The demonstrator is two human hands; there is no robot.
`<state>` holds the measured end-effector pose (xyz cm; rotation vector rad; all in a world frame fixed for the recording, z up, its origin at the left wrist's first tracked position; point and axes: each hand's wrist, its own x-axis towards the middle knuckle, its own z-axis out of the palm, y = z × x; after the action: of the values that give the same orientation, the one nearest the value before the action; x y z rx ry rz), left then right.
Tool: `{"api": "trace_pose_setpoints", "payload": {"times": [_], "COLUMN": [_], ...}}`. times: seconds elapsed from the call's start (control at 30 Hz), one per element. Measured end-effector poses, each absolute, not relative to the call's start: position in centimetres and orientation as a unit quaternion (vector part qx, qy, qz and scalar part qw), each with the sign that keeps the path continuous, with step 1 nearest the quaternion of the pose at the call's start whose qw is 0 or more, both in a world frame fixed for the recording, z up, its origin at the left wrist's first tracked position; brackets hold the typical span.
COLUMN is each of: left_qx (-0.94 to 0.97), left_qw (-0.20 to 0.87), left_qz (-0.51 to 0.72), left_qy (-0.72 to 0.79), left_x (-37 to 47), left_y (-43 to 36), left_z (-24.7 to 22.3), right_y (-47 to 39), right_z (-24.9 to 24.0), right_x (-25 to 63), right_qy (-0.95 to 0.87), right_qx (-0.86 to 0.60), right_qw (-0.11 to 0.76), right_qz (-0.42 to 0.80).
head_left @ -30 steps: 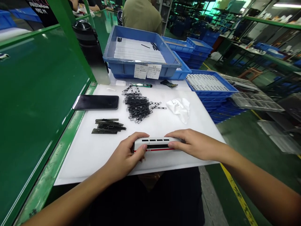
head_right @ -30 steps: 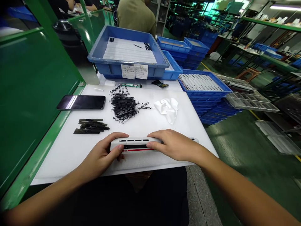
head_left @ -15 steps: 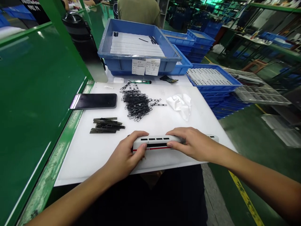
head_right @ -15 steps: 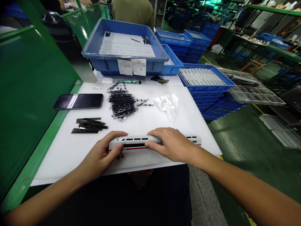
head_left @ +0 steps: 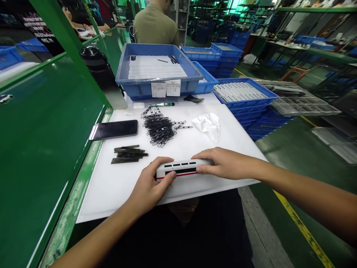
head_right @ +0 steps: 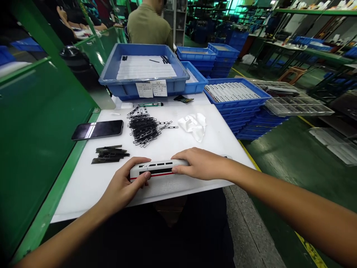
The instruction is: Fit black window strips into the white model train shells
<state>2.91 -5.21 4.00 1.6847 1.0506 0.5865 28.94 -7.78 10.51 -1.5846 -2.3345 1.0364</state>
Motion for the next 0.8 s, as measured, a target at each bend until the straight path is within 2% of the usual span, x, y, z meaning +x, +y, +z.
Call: {"api": "trace_pose_setpoints", "payload": {"times": [0.43,0.8], "left_qx": [0.705,0.713], "left_qw": [0.498,0.493], "left_qz": [0.228,0.226], "left_qy": [0.45,0.444], "left_x": [2.9,2.9], "left_y": [-5.2,-4.7], "left_z": [4.1,3.8], "right_y": [-6.9,-6.6], "right_z": [10.7,10.1], "right_x": [29.1,29.0], "right_qy": [-0.741,-0.72], "right_qx": [-0.519,-0.541], "right_qw": [0.039,0.044], "right_qz": [0.424,0.432]}}
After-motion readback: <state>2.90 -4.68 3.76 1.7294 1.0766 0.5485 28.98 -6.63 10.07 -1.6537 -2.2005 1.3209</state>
